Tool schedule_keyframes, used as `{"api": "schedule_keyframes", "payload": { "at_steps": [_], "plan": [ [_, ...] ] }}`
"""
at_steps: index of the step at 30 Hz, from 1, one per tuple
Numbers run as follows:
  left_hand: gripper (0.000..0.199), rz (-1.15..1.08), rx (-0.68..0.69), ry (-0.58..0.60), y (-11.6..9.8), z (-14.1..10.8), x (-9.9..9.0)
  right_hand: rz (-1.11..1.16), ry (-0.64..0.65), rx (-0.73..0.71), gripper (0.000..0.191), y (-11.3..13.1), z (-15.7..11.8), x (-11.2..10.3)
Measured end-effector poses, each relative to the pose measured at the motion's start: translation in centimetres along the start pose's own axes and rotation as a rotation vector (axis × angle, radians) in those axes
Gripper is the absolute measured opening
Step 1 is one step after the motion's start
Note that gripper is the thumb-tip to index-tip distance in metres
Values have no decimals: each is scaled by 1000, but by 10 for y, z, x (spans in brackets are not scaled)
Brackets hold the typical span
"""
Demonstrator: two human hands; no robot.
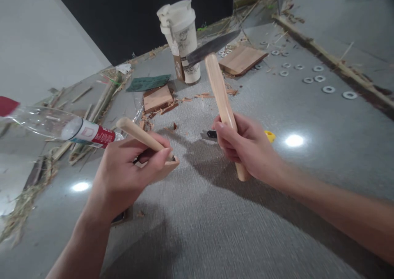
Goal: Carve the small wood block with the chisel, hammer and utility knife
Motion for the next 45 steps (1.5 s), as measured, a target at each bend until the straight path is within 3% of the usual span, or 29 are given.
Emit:
{"api": "schedule_keyframes", "payload": {
  "at_steps": [8, 13, 16, 20, 23, 28, 33, 35, 37, 39, 40, 42, 43, 44, 45],
  "plan": [
    [26, 1, 30, 48, 6, 1, 0, 4, 1, -9, 24, 2, 0, 1],
    [38, 271, 154, 304, 17, 2, 18, 15, 12, 20, 24, -2, 1, 1],
    [36, 361, 132, 433, 24, 3, 30, -16, 31, 54, 26, -4, 4, 0],
    [37, 320, 62, 476, 25, 6, 34, -287, 109, 150, 34, 5, 8, -8],
    [34, 269, 15, 504, 23, 7, 31, -502, 182, 138, 42, 22, 2, -15],
    [38, 268, -2, 476, 20, 6, 27, -491, 52, 27, 45, 51, -28, -37],
    [36, 296, 58, 437, 21, 4, 30, -795, 142, 148, 54, 77, -60, -51],
    [36, 298, 63, 426, 22, 4, 31, -685, -5, 106, 47, 93, -68, -53],
    [37, 294, 65, 420, 22, 4, 32, -471, -245, -56, 36, 104, -73, -52],
    [37, 297, 71, 411, 22, 4, 32, -353, -356, -171, 33, 102, -75, -47],
    [37, 302, 74, 408, 23, 3, 32, -396, -324, -121, 36, 94, -73, -43],
    [36, 314, 84, 401, 25, 3, 32, -550, -108, 107, 44, 77, -69, -34],
    [36, 320, 89, 397, 25, 2, 32, -577, -61, 162, 46, 74, -69, -32],
    [37, 324, 93, 392, 26, 2, 31, -578, -67, 172, 47, 75, -70, -32],
    [37, 326, 96, 388, 27, 2, 31, -539, -151, 99, 47, 83, -72, -34]
  ]
}}
Point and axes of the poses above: each hand's wrist, its own z-axis towards the middle knuckle, its own x-axis out of the palm, y = z × x, the point moved 4 cm from there along z, towards the middle knuckle, and after that the axes turned 5 degrees about x, right-handed, at the moved point
